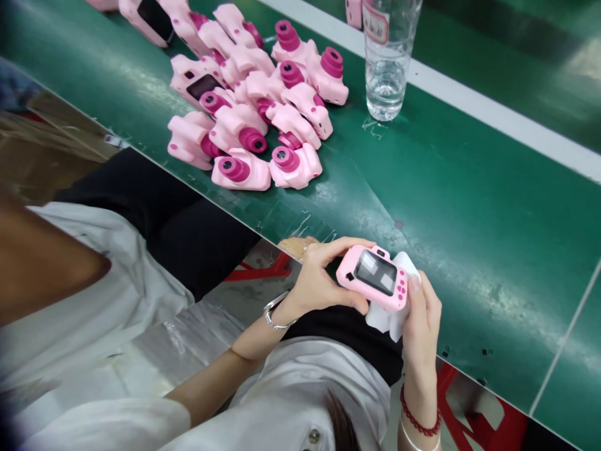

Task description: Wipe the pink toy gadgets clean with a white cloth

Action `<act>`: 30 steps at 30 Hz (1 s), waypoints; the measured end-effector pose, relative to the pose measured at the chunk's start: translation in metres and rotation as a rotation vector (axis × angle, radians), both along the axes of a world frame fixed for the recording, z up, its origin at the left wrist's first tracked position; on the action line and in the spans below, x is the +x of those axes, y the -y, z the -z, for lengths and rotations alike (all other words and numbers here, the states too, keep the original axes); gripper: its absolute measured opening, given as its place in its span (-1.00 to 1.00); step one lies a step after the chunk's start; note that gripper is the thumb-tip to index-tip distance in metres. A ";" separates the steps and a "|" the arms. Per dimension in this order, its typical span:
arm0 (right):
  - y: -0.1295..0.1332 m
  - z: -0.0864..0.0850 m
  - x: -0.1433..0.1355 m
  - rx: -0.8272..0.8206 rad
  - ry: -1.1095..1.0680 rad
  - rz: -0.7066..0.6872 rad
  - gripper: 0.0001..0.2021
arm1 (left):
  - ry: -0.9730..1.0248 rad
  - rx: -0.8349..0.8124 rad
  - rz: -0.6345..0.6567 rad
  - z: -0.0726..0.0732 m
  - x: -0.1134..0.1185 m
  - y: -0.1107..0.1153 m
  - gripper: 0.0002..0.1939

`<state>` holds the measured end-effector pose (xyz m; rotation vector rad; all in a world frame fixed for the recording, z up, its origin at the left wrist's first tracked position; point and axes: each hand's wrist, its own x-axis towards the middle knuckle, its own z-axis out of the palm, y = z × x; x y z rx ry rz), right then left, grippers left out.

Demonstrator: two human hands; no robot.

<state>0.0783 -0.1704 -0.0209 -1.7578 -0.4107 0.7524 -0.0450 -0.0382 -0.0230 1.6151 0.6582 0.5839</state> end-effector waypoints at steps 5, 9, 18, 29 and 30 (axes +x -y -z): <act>0.002 0.008 0.003 0.109 -0.010 0.115 -0.58 | 0.156 0.112 0.285 0.011 -0.003 -0.012 -0.24; 0.003 0.008 0.010 0.166 -0.038 0.133 -0.58 | 0.237 0.209 0.344 0.015 -0.004 -0.018 -0.30; -0.009 -0.016 0.034 0.158 0.130 -0.282 -0.57 | 0.107 0.004 0.277 0.012 -0.007 -0.030 -0.12; -0.186 -0.032 0.267 -0.133 0.775 0.466 -0.66 | -0.088 -0.297 0.141 -0.003 -0.008 -0.036 -0.60; -0.207 -0.036 0.281 -0.166 0.810 0.515 -0.61 | -0.100 -0.293 0.152 -0.008 -0.007 -0.037 -0.64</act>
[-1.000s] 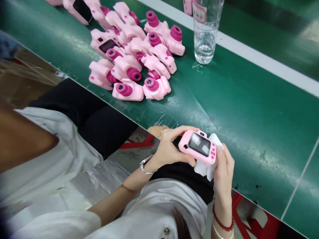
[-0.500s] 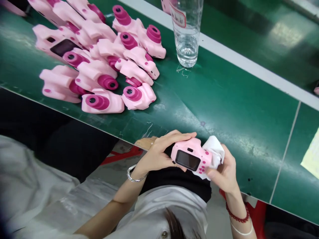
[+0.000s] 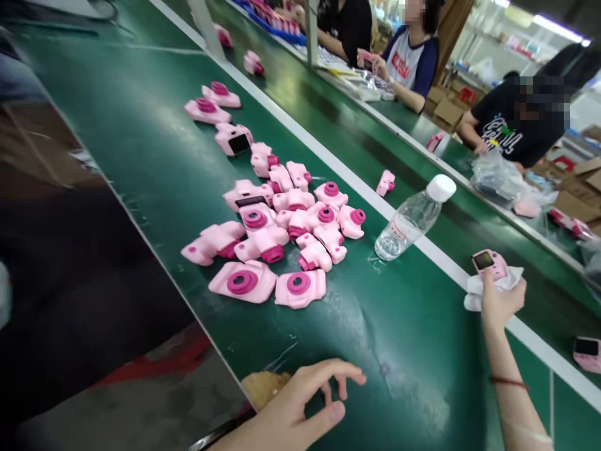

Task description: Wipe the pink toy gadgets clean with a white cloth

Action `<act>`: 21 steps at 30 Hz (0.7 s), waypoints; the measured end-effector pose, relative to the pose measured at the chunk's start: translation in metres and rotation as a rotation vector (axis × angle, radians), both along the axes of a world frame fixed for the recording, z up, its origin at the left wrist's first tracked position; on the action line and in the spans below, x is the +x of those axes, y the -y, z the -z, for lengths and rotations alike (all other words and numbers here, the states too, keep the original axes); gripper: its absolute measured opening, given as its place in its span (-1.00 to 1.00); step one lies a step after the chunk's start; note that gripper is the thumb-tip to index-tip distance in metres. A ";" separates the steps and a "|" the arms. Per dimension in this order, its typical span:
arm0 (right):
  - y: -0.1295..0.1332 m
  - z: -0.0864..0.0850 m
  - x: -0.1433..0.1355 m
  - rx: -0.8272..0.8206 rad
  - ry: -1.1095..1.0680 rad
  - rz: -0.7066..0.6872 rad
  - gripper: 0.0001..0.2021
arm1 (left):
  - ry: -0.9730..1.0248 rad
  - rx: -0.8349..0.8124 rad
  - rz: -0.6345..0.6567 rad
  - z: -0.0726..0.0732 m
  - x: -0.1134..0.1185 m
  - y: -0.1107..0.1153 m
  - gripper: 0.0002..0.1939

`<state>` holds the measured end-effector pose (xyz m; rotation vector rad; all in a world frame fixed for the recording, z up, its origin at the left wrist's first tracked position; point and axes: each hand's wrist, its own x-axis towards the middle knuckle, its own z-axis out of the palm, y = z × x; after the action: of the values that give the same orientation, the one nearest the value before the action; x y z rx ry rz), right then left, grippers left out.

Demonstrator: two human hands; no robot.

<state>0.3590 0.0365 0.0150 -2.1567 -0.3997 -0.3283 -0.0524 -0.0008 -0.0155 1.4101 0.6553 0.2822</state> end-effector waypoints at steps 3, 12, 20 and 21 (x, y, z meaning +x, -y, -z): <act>-0.039 -0.002 0.021 -0.071 0.028 0.091 -0.44 | 0.013 0.005 -0.003 -0.008 0.002 -0.002 -0.70; -0.003 0.015 -0.012 -0.031 0.076 0.165 -0.60 | 0.260 0.451 -0.355 0.007 0.006 0.007 -0.86; 0.115 0.039 -0.139 0.001 0.014 -0.239 -0.79 | -0.344 1.121 -0.754 0.017 -0.006 -0.055 -0.55; 0.132 0.041 -0.153 -0.011 -0.015 -0.273 -0.74 | -0.388 1.072 -0.653 0.014 -0.007 -0.062 -0.45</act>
<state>0.2059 -0.0956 -0.0260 -2.0808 -0.6795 -0.1564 -0.0595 0.0608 -0.0298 2.2589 1.4065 0.9959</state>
